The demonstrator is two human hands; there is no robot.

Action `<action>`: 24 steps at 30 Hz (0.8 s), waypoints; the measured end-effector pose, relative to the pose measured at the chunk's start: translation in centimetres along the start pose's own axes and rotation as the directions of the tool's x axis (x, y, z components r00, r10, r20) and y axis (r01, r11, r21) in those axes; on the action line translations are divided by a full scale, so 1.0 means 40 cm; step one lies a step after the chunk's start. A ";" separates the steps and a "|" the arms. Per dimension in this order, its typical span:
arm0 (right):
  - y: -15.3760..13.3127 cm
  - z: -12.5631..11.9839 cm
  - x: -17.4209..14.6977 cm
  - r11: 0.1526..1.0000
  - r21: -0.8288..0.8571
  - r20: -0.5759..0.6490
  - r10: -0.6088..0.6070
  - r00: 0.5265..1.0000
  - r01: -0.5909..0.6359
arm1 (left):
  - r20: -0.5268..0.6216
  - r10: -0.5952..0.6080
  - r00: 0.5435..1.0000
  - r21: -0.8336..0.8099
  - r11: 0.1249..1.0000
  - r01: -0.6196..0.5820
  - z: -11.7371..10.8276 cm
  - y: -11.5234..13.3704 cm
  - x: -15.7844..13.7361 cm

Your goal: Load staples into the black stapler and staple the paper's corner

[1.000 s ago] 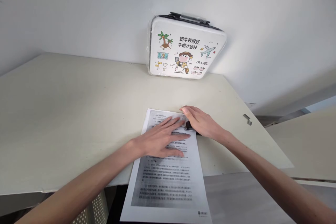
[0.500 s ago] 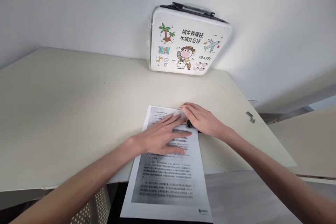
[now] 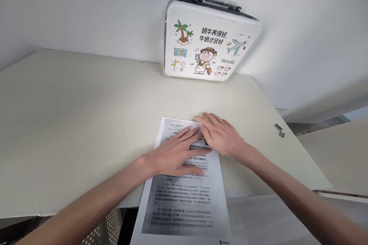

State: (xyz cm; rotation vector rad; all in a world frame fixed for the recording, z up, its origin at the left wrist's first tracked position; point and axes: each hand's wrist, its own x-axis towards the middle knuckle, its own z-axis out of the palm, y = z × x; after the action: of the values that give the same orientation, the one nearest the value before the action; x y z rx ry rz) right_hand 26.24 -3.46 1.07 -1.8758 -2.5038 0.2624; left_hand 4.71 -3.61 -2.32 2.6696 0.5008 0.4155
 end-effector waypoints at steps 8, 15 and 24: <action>0.004 0.051 0.016 0.992 -0.123 -0.070 -0.036 0.997 0.027 | 0.012 -0.001 1.000 -0.026 1.000 0.002 0.002 -0.006 0.005; -0.001 0.027 0.016 0.997 -0.028 -0.129 -0.072 0.989 0.069 | 0.029 0.002 1.000 0.007 1.000 -0.003 -0.006 -0.002 0.010; 0.088 0.011 -0.097 0.936 0.318 -0.372 -0.027 0.928 0.155 | 0.057 -0.040 0.998 0.057 0.998 0.037 -0.006 -0.012 -0.024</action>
State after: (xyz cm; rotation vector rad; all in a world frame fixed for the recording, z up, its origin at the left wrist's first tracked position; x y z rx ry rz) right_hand 30.65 -6.27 0.54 -1.5074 -2.1290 0.2958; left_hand 3.63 -3.48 -2.50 2.7122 0.5527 0.3168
